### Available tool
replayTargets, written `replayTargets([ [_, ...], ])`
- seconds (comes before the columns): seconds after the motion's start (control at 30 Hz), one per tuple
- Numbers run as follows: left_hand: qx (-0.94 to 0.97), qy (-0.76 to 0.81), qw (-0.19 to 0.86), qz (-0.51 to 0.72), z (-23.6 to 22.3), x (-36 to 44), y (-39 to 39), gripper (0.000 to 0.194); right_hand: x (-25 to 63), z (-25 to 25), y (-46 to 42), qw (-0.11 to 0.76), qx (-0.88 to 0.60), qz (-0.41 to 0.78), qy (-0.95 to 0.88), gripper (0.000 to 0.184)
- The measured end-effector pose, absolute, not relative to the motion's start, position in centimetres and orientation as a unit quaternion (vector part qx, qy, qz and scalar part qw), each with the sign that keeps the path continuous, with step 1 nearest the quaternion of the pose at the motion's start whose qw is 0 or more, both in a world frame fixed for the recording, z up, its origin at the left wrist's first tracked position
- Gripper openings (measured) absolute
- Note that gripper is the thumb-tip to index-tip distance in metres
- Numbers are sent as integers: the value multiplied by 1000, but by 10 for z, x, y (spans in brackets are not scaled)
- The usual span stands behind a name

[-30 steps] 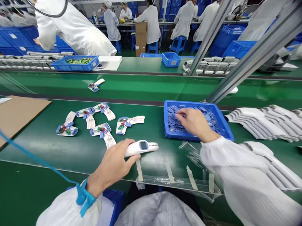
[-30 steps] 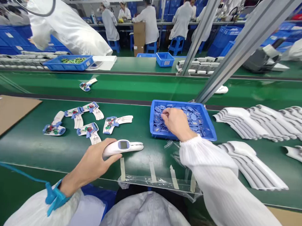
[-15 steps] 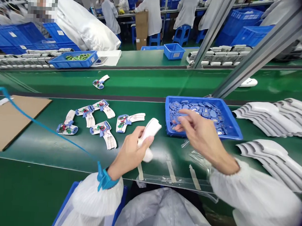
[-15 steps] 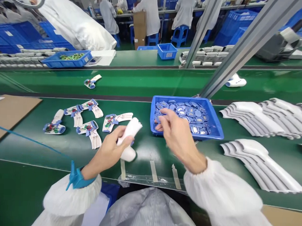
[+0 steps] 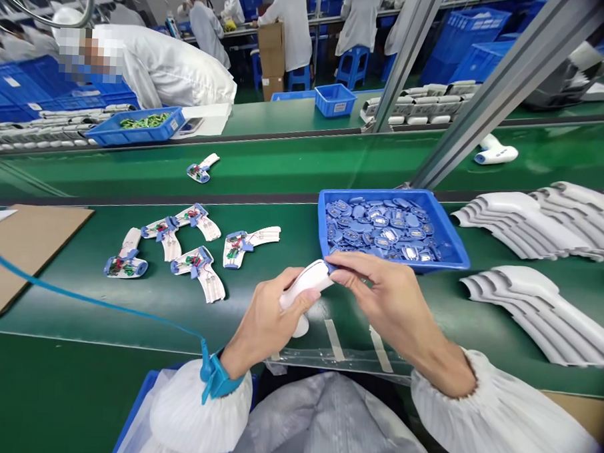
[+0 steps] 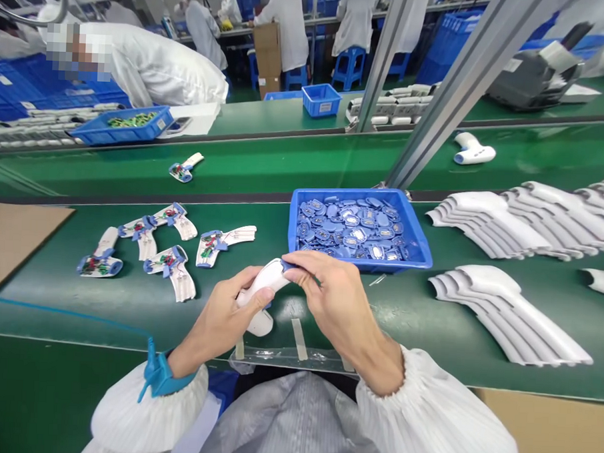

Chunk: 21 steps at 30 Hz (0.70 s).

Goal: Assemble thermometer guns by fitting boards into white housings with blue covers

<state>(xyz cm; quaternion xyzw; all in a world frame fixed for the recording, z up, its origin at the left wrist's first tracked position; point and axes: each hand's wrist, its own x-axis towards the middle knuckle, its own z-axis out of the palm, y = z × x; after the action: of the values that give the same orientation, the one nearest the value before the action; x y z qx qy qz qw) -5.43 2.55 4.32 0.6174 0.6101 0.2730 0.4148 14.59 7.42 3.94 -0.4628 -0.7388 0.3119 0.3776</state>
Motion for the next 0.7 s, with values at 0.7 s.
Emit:
replayTargets([
  [0.7, 845, 492, 150, 147, 34, -43, 40, 26, 154, -1, 40, 333, -419, 187, -824, 22],
])
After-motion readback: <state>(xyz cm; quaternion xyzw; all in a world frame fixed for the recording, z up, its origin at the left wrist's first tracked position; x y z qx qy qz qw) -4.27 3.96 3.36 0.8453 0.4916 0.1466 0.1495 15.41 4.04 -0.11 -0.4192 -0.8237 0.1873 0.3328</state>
